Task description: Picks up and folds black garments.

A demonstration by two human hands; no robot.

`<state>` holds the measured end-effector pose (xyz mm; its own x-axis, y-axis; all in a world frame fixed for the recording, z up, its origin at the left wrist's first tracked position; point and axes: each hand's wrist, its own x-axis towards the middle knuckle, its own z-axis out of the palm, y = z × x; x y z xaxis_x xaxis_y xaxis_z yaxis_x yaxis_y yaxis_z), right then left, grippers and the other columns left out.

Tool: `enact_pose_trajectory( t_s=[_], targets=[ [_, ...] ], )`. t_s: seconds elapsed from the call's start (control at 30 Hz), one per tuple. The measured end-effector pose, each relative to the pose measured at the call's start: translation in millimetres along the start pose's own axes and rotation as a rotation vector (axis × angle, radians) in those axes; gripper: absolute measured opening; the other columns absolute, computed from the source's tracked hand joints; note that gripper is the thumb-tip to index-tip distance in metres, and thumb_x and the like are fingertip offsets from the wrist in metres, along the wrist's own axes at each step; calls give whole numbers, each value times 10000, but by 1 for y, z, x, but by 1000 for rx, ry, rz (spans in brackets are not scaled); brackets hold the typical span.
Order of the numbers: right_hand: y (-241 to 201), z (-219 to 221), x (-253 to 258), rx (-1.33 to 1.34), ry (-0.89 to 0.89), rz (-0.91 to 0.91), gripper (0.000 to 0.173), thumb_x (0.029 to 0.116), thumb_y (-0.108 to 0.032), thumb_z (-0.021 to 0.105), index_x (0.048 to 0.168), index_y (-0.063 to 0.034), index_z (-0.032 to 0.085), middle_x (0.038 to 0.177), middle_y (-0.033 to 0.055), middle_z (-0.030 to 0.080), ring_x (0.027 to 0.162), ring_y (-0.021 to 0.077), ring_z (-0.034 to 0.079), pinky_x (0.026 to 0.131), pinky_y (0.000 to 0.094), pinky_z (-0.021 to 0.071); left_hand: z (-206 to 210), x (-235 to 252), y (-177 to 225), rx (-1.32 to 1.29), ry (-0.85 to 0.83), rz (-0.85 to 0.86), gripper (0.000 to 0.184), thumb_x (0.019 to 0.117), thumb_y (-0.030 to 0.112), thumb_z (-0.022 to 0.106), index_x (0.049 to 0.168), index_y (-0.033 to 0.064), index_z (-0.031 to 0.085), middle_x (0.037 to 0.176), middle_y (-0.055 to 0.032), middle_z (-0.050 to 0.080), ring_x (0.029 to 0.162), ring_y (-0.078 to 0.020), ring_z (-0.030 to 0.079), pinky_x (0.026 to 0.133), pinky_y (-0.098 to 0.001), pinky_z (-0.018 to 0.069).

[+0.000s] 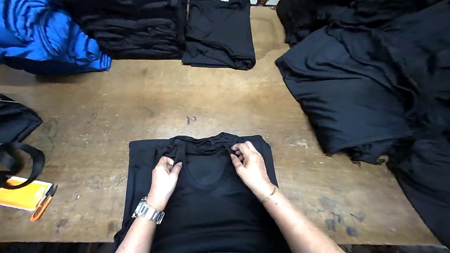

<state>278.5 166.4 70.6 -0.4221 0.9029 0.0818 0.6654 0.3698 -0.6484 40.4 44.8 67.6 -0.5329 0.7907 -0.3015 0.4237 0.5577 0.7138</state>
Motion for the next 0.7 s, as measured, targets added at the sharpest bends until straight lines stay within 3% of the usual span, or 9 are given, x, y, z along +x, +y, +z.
enact_pose_trajectory(
  t_s=[0.1, 0.17, 0.27, 0.37, 0.43, 0.5, 0.57, 0.63, 0.7],
  targets=[
    [-30, 10, 3, 132, 0, -37, 100, 963, -125, 644, 1016, -62, 702, 979, 73, 655, 750, 169, 647, 667, 387, 585, -5, -5, 6, -456, -168, -202, 229, 1029, 304, 622, 1064, 80, 654, 791, -39, 604, 646, -114, 535, 589, -290, 457],
    [-51, 21, 12, 275, -168, 79, 208, 1021, -227, 623, 973, -53, 726, 939, 72, 692, 746, 180, 652, 690, 415, 567, 0, -8, 7, -650, -208, -252, 265, 1070, 276, 542, 1101, 50, 677, 981, -67, 685, 867, -139, 650, 779, -341, 544],
    [-68, 49, 36, 464, -419, 358, 409, 1033, -404, 612, 944, -28, 744, 815, 83, 696, 735, 191, 654, 725, 412, 553, 18, -15, 3, -748, -131, -293, 127, 1000, 95, 629, 1072, 10, 691, 924, -93, 693, 823, -158, 637, 752, -336, 528],
    [-76, 73, 45, 621, -387, 448, 324, 920, -235, 774, 720, -19, 640, 694, 76, 569, 657, 174, 520, 637, 384, 434, 24, -19, 3, -727, -135, -340, 334, 870, -14, 755, 1184, -21, 643, 977, -146, 717, 860, -205, 678, 764, -365, 560],
    [-78, 77, 46, 750, -341, 467, 304, 862, -65, 784, 657, -33, 562, 675, 64, 554, 654, 157, 510, 626, 357, 426, 23, -18, 6, -762, -143, -351, 366, 868, 24, 771, 1208, -20, 642, 1020, -146, 717, 902, -211, 674, 801, -377, 557],
    [-80, 76, 46, 902, -319, 550, 178, 874, 12, 735, 763, -15, 599, 738, 67, 586, 696, 149, 546, 645, 336, 464, 17, -16, 9, -837, -134, -352, 306, 898, 70, 751, 1180, -9, 663, 1070, -128, 715, 953, -200, 661, 830, -379, 540],
    [-80, 72, 49, 1025, -327, 656, 122, 900, 69, 670, 978, 1, 603, 857, 79, 614, 760, 153, 594, 683, 326, 521, 8, -12, 12, -878, -143, -338, 192, 921, 126, 740, 1083, 28, 702, 1098, -97, 718, 988, -183, 664, 850, -386, 545],
    [-80, 71, 53, 1140, -297, 746, 195, 895, 106, 650, 1036, -9, 579, 889, 72, 627, 749, 141, 617, 682, 305, 549, 0, -9, 15, -815, -120, -272, 88, 936, 173, 729, 947, 86, 724, 949, -37, 710, 848, -116, 641, 753, -327, 533],
    [-80, 73, 56, 1244, -254, 808, 211, 887, 120, 636, 1044, -10, 578, 924, 76, 611, 758, 151, 614, 684, 310, 558, -6, -6, 15, -705, -46, -182, 50, 935, 130, 726, 935, 101, 686, 844, -12, 671, 745, -90, 592, 698, -302, 507]
  ],
)
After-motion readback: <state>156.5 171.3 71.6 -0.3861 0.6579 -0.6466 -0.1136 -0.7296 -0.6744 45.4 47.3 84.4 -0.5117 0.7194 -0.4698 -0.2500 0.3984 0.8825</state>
